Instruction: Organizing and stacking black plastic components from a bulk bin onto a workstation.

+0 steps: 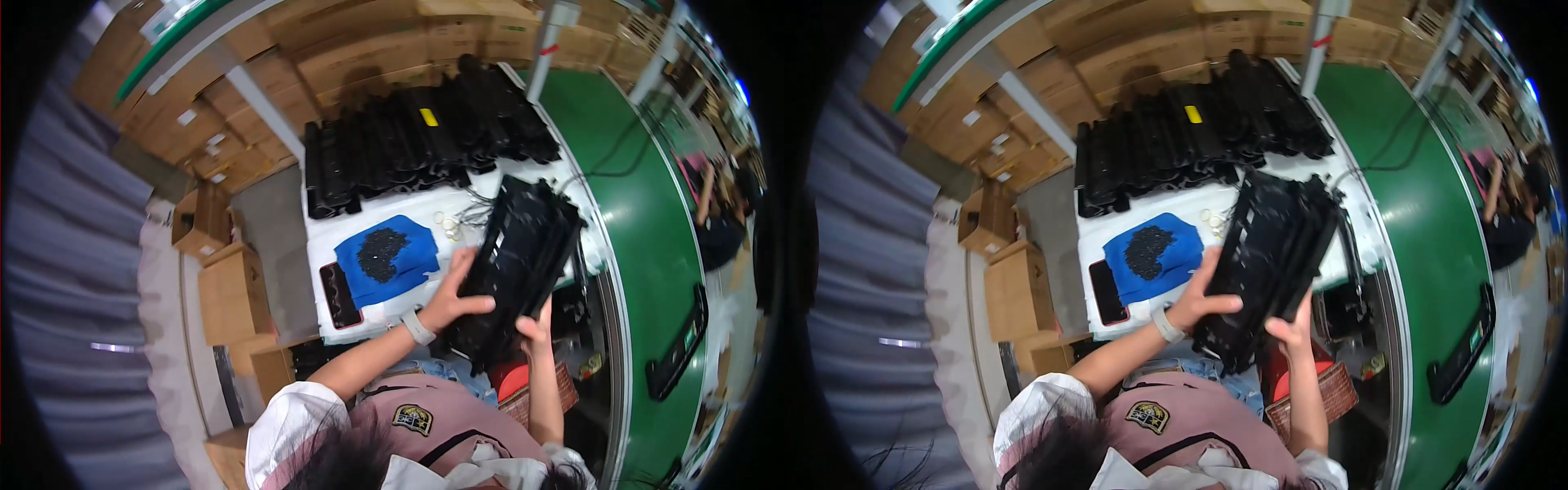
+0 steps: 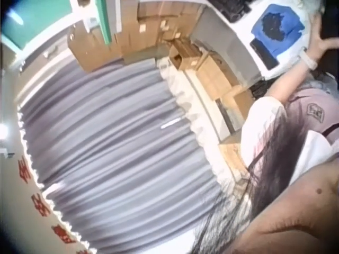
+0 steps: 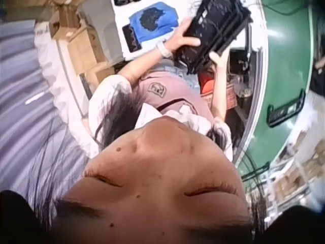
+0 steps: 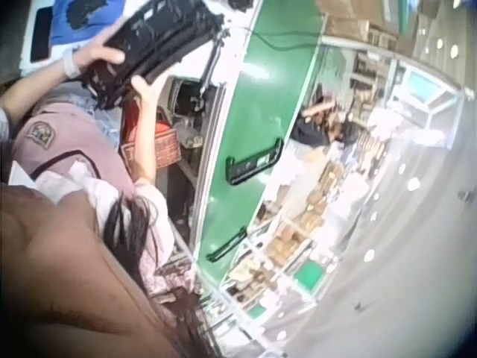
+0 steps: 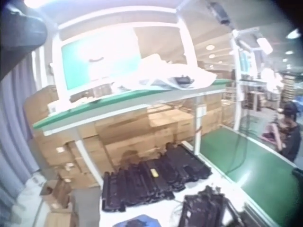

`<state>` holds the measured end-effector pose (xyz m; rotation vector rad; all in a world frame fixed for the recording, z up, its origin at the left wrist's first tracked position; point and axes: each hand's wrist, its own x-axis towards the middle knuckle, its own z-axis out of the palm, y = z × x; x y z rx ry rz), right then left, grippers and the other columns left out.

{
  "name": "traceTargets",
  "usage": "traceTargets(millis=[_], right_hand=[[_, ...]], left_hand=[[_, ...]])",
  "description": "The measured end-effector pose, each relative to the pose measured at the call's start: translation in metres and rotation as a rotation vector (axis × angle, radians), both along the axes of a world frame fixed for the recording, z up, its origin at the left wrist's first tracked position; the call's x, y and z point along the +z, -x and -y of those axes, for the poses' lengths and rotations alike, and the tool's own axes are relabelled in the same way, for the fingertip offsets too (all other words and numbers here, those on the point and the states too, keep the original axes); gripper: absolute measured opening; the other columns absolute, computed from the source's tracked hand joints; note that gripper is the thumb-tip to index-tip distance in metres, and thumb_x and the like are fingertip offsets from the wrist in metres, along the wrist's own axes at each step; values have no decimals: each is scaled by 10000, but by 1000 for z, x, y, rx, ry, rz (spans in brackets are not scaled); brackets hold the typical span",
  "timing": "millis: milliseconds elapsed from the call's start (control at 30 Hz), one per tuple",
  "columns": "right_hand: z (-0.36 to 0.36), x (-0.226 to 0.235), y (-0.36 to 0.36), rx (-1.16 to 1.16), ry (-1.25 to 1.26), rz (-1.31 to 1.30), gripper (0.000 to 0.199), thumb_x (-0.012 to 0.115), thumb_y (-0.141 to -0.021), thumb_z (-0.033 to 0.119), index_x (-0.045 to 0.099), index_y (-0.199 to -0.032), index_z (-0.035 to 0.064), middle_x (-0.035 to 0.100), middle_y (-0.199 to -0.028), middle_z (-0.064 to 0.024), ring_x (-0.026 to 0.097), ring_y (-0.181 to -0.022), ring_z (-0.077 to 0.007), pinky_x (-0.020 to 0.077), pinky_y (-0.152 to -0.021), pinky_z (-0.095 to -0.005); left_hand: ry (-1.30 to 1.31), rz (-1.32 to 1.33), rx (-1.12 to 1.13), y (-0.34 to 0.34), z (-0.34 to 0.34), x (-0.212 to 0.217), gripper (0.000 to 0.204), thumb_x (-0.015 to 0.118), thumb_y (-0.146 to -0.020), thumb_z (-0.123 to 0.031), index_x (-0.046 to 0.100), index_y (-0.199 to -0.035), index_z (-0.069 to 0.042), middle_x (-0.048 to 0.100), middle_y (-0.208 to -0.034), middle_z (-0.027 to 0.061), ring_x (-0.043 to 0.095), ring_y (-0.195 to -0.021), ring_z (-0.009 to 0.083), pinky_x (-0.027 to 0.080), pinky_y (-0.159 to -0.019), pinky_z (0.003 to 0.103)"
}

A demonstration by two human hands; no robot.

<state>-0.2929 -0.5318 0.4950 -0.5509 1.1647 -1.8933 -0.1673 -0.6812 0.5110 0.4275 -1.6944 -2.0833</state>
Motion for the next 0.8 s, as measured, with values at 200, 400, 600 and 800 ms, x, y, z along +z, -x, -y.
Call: traceTargets(millis=[200,400,600,800], right_hand=[[191,53,17,369,200,-53,1025,771,-677,185,117,-1462,99,367,-1369,-127,375,-1273,-260,290,-1068,-355],[358,68,-15,551,139,3,855,722,-744,143,201,-1420,106,435,-1282,-148,493,-1138,-264,455,-925,-374],[456,28,-39,442,-91,-159,763,716,-762,224,310,-1380,39,502,-1250,-165,526,-1118,-256,457,-925,-335],[483,-2,-46,254,-419,-787,997,659,-701,567,234,-1425,30,526,-1220,-277,572,-1076,-359,441,-930,-363]], left_hand=[[-202,-159,426,-20,116,62,512,668,-770,-131,457,-1228,-41,560,-1032,56,557,-945,176,447,-874,295],[-207,-82,545,-65,267,65,434,638,-802,-156,479,-1196,-64,597,-1007,71,602,-885,169,521,-749,313],[-585,58,458,-90,375,-2,396,649,-814,-288,583,-1109,-33,637,-1011,76,630,-825,176,534,-733,310],[-277,71,575,-100,419,-70,526,691,-763,-352,579,-1147,-10,619,-1069,98,589,-995,198,454,-882,294]])
